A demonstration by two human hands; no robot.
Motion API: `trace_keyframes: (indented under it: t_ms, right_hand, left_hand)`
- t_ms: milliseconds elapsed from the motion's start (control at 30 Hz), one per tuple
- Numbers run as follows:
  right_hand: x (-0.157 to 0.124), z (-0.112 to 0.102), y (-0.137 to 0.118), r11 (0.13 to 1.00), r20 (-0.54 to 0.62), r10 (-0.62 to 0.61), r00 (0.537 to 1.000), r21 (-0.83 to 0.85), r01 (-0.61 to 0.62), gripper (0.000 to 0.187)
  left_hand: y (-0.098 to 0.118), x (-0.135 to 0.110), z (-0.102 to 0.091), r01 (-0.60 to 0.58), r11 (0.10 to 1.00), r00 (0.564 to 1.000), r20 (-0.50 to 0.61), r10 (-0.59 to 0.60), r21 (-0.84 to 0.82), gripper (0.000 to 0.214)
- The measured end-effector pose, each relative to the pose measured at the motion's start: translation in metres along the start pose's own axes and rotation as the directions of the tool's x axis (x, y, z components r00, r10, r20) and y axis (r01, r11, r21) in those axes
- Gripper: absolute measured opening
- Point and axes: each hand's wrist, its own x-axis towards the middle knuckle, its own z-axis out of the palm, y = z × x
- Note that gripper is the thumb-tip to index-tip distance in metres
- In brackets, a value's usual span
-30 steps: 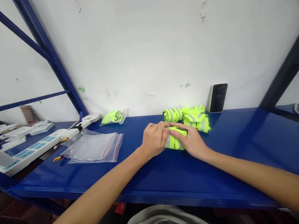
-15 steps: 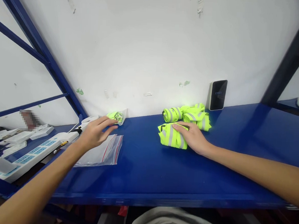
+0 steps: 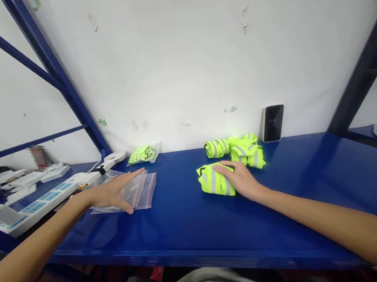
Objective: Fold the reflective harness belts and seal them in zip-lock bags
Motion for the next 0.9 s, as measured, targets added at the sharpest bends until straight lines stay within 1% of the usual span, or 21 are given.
trace_keyframes:
  t_ms: [33,100,133,233,300,333,433,500,533,600,667,733,800,833,900]
  right_hand:
    - [0.000,0.000,0.000,1.000,-0.003,-0.002,1.000,-0.003,0.002,0.036]
    - [0.000,0.000,0.000,1.000,-0.009,-0.009,1.000,-0.007,0.009,0.036]
    - [0.000,0.000,0.001,1.000,-0.006,-0.015,1.000,-0.007,0.015,0.036]
    - [0.000,0.000,0.002,1.000,0.007,-0.024,1.000,-0.006,0.024,0.036]
    - [0.001,0.000,0.004,1.000,0.001,-0.023,1.000,-0.011,0.023,0.038]
    - [0.002,0.000,0.005,1.000,-0.010,-0.021,1.000,-0.012,0.021,0.038]
    - [0.007,-0.001,0.009,1.000,-0.063,-0.026,0.998,-0.001,0.026,0.040]
    - [0.012,-0.004,0.013,0.999,-0.129,-0.037,0.991,0.014,0.039,0.040]
    - [0.015,-0.007,0.016,0.999,-0.168,-0.037,0.985,0.021,0.041,0.040]
    - [0.020,-0.012,0.021,0.999,-0.250,-0.018,0.968,0.035,0.027,0.040]
    - [0.025,-0.017,0.025,0.998,-0.321,0.007,0.947,0.055,0.011,0.038]
    - [0.029,-0.019,0.028,0.993,-0.360,0.032,0.932,0.114,0.010,0.032]
    - [0.030,-0.017,0.027,0.962,-0.328,0.108,0.939,0.273,-0.015,0.025]
    - [0.030,-0.015,0.026,0.922,-0.284,0.170,0.944,0.384,-0.051,0.022]
    - [0.029,-0.011,0.022,0.794,-0.161,0.283,0.945,0.593,-0.136,0.019]
  left_hand:
    - [0.002,0.004,0.000,-0.030,1.000,0.987,0.156,0.029,0.003,0.107]
    - [0.008,0.012,-0.005,-0.038,0.999,0.962,0.271,0.035,0.009,0.107]
    - [0.013,0.016,-0.008,-0.033,0.999,0.964,0.266,0.031,0.003,0.107]
    - [0.032,0.033,-0.017,-0.012,1.000,0.993,0.119,0.015,-0.025,0.109]
    - [0.052,0.049,-0.015,-0.025,1.000,1.000,0.011,0.025,-0.015,0.109]
    - [0.064,0.058,-0.011,-0.044,0.999,0.999,-0.010,0.044,0.002,0.109]
    - [0.104,0.092,0.013,-0.163,0.985,0.986,-0.030,0.165,0.049,0.106]
    - [0.127,0.111,0.034,-0.265,0.962,0.963,-0.040,0.267,0.062,0.100]
    - [0.135,0.118,0.044,-0.302,0.951,0.951,-0.047,0.306,0.071,0.094]
    - [0.143,0.126,0.062,-0.324,0.942,0.941,-0.074,0.331,0.086,0.084]
    - [0.139,0.125,0.073,-0.315,0.945,0.942,-0.091,0.322,0.088,0.083]
    - [0.133,0.119,0.078,-0.296,0.953,0.949,-0.096,0.301,0.069,0.088]
    - [0.129,0.112,0.079,-0.276,0.960,0.954,-0.113,0.278,0.037,0.092]
    - [0.130,0.109,0.079,-0.272,0.962,0.954,-0.125,0.273,0.022,0.093]
    - [0.136,0.106,0.079,-0.287,0.958,0.946,-0.154,0.285,0.011,0.095]
